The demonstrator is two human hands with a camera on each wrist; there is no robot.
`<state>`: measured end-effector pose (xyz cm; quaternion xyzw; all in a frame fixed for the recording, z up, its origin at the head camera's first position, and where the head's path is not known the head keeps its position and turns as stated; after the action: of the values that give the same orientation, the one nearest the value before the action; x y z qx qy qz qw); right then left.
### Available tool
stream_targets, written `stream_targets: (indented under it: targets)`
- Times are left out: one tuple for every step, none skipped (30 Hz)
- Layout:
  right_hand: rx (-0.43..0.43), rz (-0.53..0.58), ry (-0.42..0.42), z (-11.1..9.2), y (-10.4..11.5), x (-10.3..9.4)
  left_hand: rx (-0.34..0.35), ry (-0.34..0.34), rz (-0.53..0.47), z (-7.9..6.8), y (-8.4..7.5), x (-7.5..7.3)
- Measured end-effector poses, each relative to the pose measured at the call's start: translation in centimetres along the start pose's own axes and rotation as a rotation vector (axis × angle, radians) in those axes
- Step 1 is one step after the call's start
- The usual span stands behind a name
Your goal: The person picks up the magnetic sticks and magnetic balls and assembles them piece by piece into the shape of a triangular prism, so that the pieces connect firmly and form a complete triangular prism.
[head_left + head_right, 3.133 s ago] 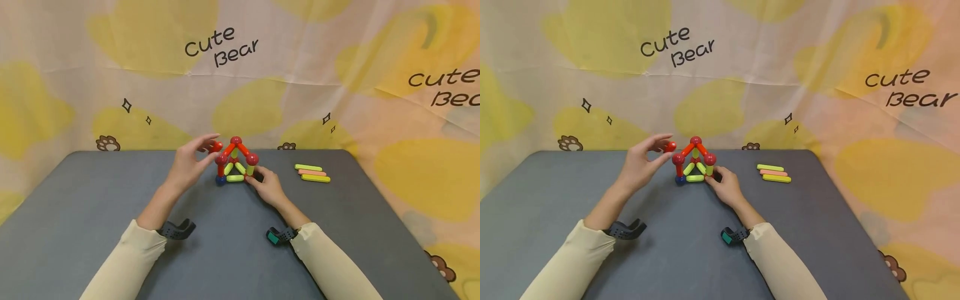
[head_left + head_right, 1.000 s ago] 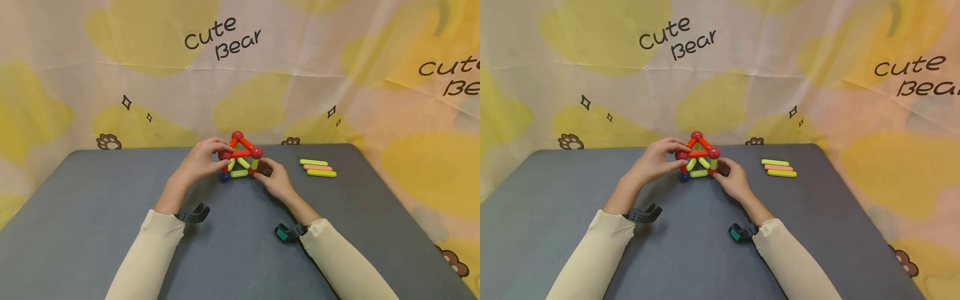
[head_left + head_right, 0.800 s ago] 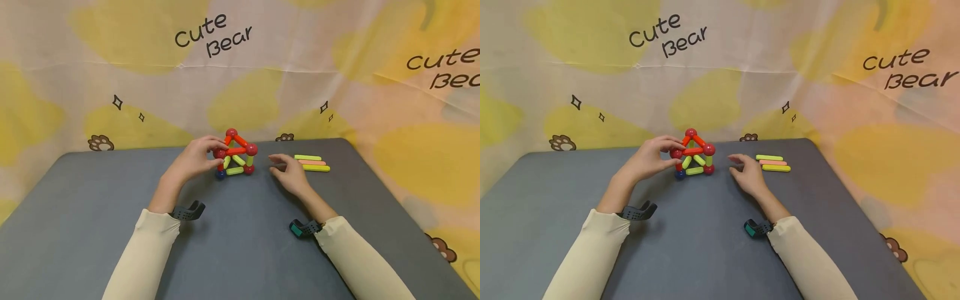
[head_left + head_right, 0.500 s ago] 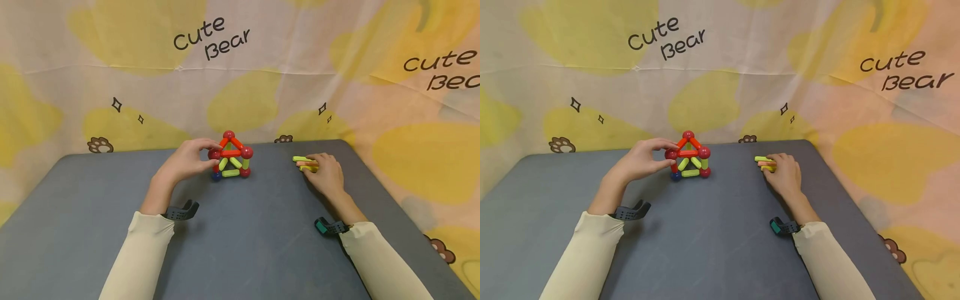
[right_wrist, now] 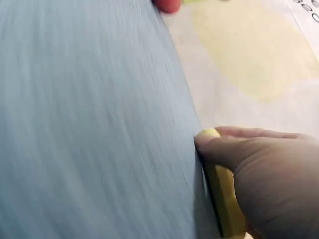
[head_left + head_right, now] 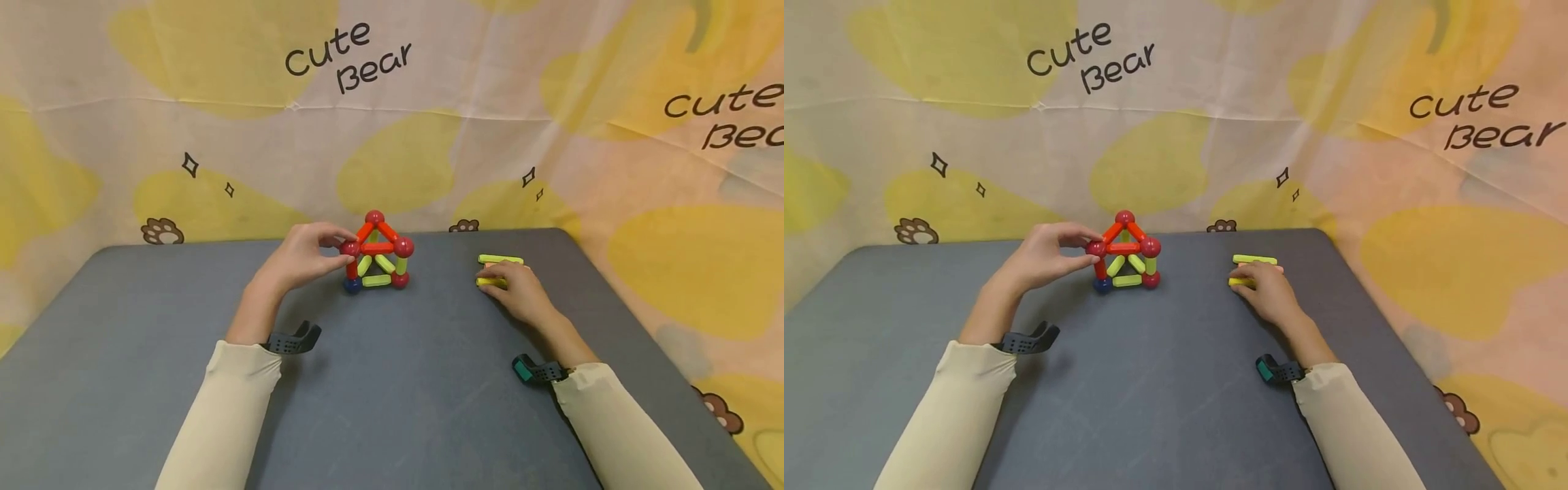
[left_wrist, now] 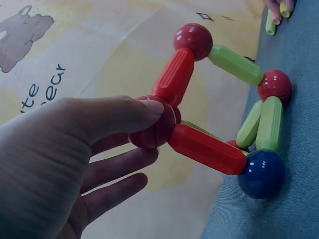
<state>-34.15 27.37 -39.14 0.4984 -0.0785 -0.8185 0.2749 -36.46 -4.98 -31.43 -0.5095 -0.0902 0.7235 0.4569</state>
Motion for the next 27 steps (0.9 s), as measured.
stream_targets:
  targets:
    - [-0.013,0.041,-0.006,0.0,0.6,0.4,0.0,-0.004,0.002,0.1,0.0,0.0]
    - [-0.02,0.084,-0.019,0.1,1.3,0.8,0.003,-0.008,0.007,0.1,-0.1,0.1]
    - [-0.019,0.132,-0.035,0.1,2.1,1.1,0.006,-0.012,0.009,0.2,-0.2,0.2]
    - [-0.014,0.174,-0.056,0.2,2.8,1.3,0.012,-0.014,0.006,0.3,-0.3,0.3]
    - [-0.005,0.22,-0.084,0.3,3.6,1.4,0.023,-0.018,-0.001,0.5,-0.5,0.3]
    - [0.006,0.27,-0.118,0.5,4.4,1.5,0.036,-0.023,-0.006,0.5,-0.7,0.4]
    - [0.022,0.32,-0.149,0.7,5.3,1.6,0.048,-0.028,-0.013,0.6,-0.9,0.5]
    - [0.034,0.368,-0.178,0.8,6.1,1.8,0.06,-0.032,-0.02,0.7,-1.0,0.6]
    - [0.04,0.414,-0.2,0.9,7.1,1.9,0.07,-0.035,-0.025,0.7,-1.2,0.8]
    - [0.039,0.453,-0.22,1.1,8.0,2.2,0.079,-0.04,-0.03,0.7,-1.3,0.9]
    - [0.037,0.488,-0.237,1.3,9.0,2.4,0.085,-0.048,-0.034,0.7,-1.4,0.9]
    - [0.035,0.511,-0.251,1.4,9.9,2.6,0.091,-0.055,-0.038,0.7,-1.5,1.0]
    - [0.031,0.527,-0.264,1.6,10.7,2.8,0.096,-0.061,-0.046,0.7,-1.6,1.1]
    - [0.025,0.538,-0.278,1.7,11.5,3.0,0.103,-0.065,-0.052,0.6,-1.7,1.2]
    - [0.023,0.547,-0.291,1.8,12.1,3.2,0.112,-0.069,-0.058,0.7,-1.9,1.3]
    - [0.023,0.551,-0.305,1.9,12.6,3.4,0.119,-0.072,-0.067,0.7,-2.0,1.4]
    - [0.031,0.558,-0.318,2.0,13.0,3.6,0.127,-0.073,-0.07,0.7,-2.1,1.5]
    - [0.043,0.565,-0.329,2.1,13.3,3.8,0.133,-0.072,-0.072,0.7,-2.2,1.6]
    - [0.057,0.573,-0.339,2.2,13.5,4.0,0.137,-0.071,-0.069,0.7,-2.3,1.7]
    - [0.074,0.587,-0.347,2.3,13.6,4.3,0.139,-0.07,-0.061,0.7,-2.4,1.8]
    - [0.094,0.602,-0.352,2.4,13.7,4.5,0.141,-0.069,-0.051,0.7,-2.5,1.8]
    - [0.116,0.621,-0.359,2.4,13.7,4.8,0.14,-0.066,-0.041,0.6,-2.6,1.8]
    - [0.142,0.639,-0.365,2.5,13.7,5.0,0.14,-0.063,-0.033,0.6,-2.6,1.8]
    - [0.161,0.656,-0.371,2.5,13.7,5.2,0.139,-0.059,-0.026,0.5,-2.7,1.8]
    - [0.178,0.676,-0.374,2.5,13.6,5.4,0.139,-0.055,-0.017,0.5,-2.8,1.8]
    - [0.189,0.695,-0.375,2.5,13.6,5.6,0.139,-0.051,-0.011,0.4,-2.9,1.8]
    - [0.199,0.708,-0.375,2.5,13.5,5.7,0.138,-0.048,-0.007,0.4,-2.9,1.8]
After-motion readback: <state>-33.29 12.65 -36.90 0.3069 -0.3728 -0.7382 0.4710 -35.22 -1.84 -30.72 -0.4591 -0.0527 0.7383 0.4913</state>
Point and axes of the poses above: each hand's wrist, its own z-axis towards the middle knuckle, its own x-axis out of the palm, y = z × x, the point moved 10 cm from there along z, towards the middle knuckle, and after that the axes turned 12 degrees about -y, right-handed, at the moved point
